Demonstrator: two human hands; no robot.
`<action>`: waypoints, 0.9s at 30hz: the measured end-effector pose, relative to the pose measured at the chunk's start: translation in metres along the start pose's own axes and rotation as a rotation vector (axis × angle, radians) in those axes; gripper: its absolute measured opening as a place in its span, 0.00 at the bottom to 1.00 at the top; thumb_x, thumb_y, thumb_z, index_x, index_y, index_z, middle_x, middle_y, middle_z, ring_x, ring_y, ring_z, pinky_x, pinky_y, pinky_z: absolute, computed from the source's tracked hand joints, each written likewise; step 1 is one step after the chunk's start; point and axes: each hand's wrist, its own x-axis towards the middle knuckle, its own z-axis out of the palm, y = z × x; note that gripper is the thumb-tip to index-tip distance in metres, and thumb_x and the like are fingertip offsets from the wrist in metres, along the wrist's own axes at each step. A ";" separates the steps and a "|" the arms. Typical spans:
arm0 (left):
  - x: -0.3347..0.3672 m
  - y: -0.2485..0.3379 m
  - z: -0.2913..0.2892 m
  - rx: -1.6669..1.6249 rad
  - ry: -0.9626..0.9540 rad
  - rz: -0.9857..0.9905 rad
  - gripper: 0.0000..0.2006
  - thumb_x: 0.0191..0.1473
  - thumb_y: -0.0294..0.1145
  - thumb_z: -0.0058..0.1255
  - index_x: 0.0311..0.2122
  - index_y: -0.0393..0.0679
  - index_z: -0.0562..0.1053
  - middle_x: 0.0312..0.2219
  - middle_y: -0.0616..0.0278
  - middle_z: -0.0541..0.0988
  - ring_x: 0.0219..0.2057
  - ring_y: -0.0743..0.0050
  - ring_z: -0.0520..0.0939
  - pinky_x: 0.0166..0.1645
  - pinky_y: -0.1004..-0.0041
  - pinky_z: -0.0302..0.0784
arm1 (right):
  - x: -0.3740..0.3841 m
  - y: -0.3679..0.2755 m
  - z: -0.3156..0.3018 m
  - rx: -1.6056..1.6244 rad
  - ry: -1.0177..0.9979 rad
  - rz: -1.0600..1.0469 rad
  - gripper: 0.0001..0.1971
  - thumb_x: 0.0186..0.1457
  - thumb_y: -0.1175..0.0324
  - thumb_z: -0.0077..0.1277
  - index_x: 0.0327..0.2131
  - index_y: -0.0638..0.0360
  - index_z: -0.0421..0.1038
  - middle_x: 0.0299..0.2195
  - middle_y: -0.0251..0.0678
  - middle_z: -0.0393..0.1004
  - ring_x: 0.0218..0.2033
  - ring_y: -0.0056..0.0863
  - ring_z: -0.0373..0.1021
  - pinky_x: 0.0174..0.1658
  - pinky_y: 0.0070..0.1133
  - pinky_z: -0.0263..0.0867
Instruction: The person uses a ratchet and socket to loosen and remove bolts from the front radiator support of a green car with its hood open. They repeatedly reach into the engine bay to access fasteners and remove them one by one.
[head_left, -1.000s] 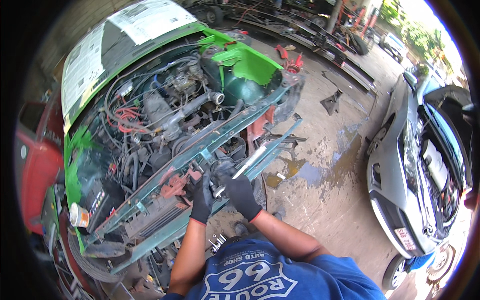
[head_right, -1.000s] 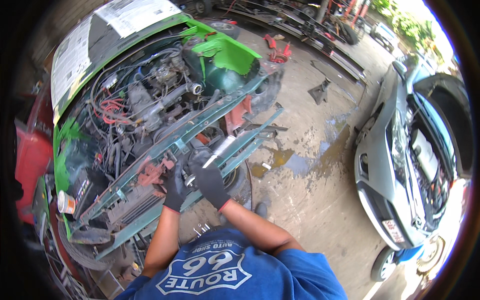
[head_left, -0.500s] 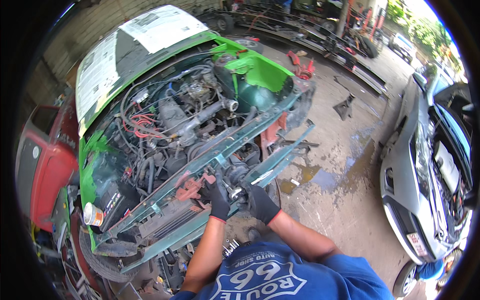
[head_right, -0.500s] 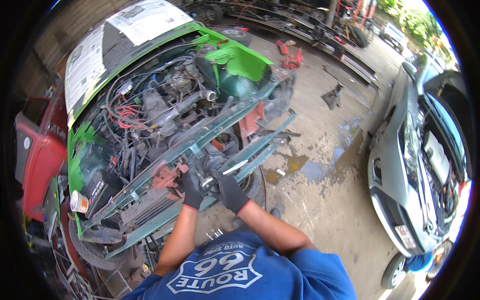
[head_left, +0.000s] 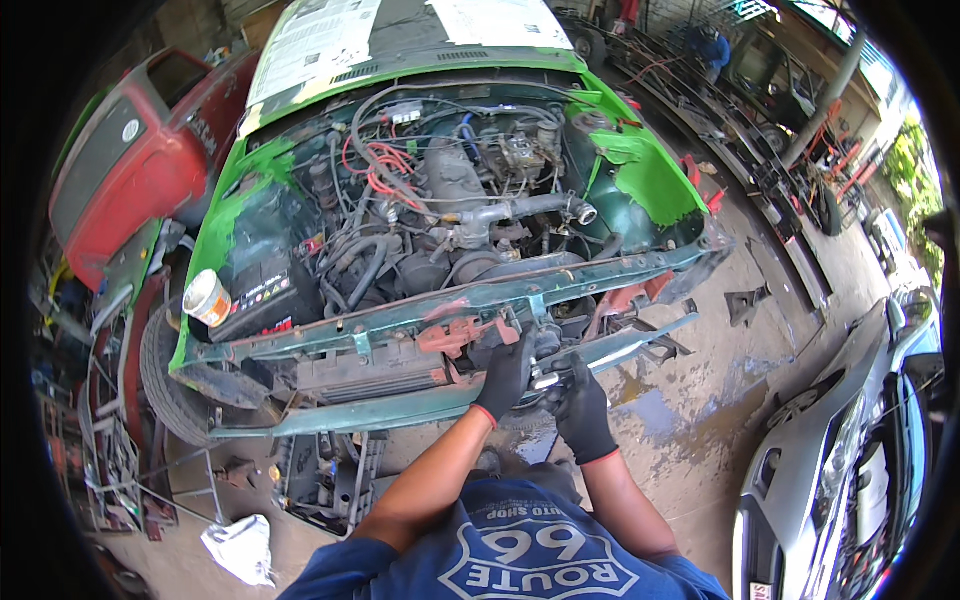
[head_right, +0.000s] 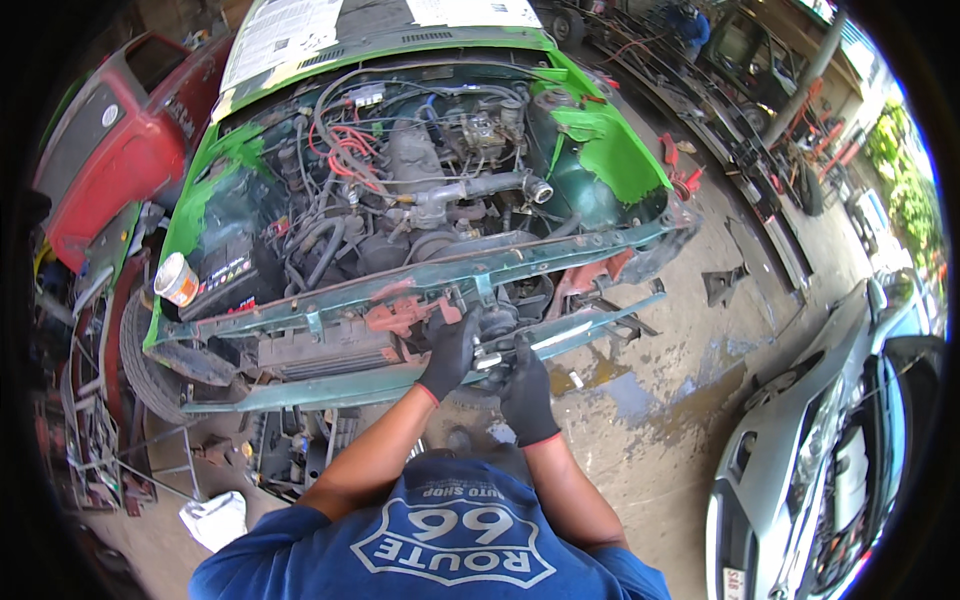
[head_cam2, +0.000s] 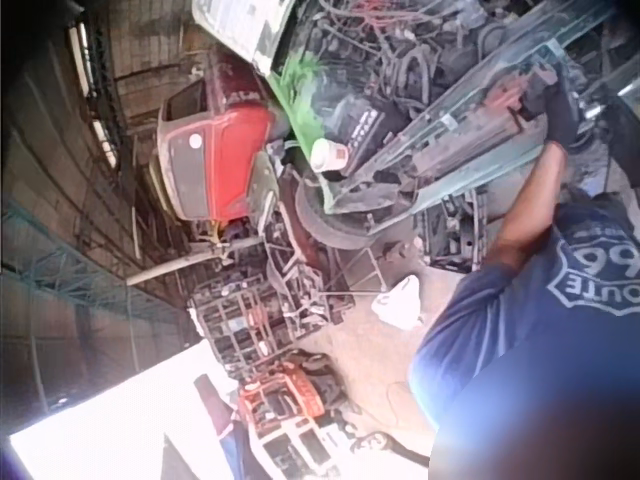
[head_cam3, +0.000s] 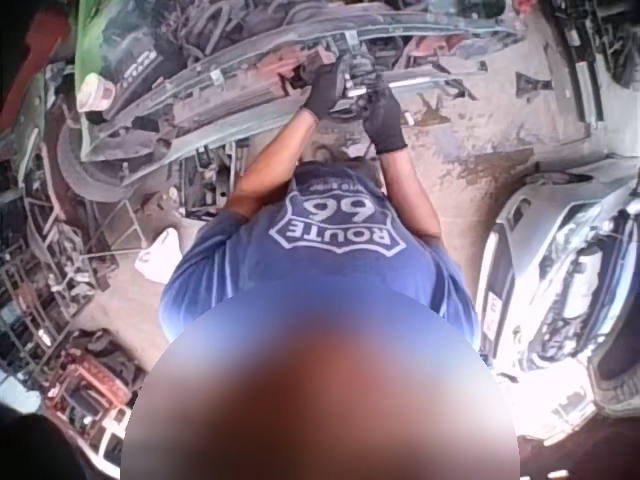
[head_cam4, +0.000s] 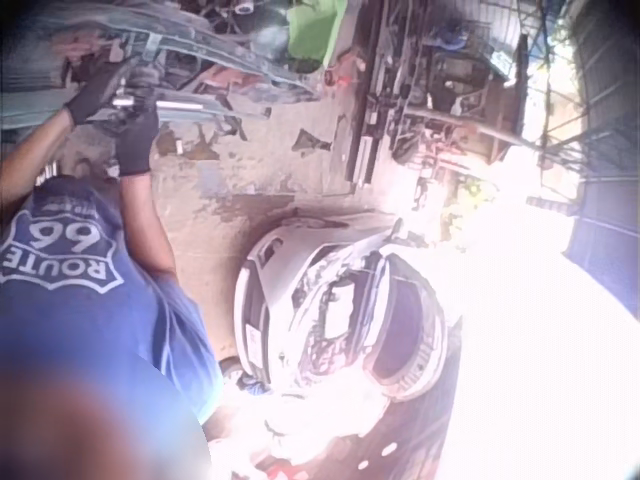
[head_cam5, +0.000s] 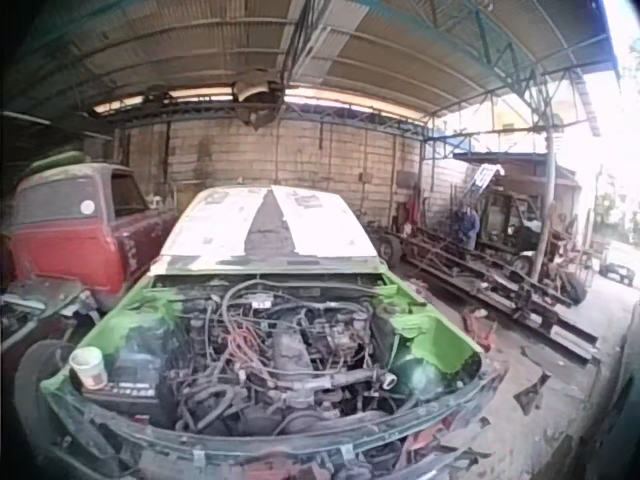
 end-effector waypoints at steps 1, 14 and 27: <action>0.003 0.001 0.004 -0.198 -0.028 -0.037 0.18 0.63 0.31 0.46 0.57 0.43 0.71 0.20 0.50 0.73 0.26 0.57 0.76 0.33 0.63 0.72 | -0.002 0.008 0.003 0.038 -0.014 0.009 0.12 0.65 0.56 0.50 0.40 0.53 0.73 0.26 0.30 0.73 0.24 0.23 0.70 0.30 0.25 0.69; -0.005 0.029 -0.017 0.248 0.010 0.178 0.19 0.63 0.38 0.48 0.56 0.44 0.72 0.31 0.49 0.82 0.33 0.54 0.84 0.36 0.60 0.77 | 0.015 -0.064 -0.024 -0.402 -0.157 -0.473 0.08 0.59 0.65 0.54 0.36 0.58 0.75 0.32 0.42 0.73 0.28 0.37 0.73 0.32 0.32 0.68; 0.012 -0.024 -0.011 0.467 -0.043 0.275 0.16 0.62 0.31 0.49 0.54 0.42 0.74 0.30 0.53 0.81 0.27 0.66 0.82 0.31 0.65 0.75 | 0.022 -0.069 -0.024 -0.342 -0.076 -0.519 0.14 0.58 0.61 0.57 0.45 0.54 0.74 0.32 0.42 0.76 0.30 0.40 0.76 0.30 0.32 0.70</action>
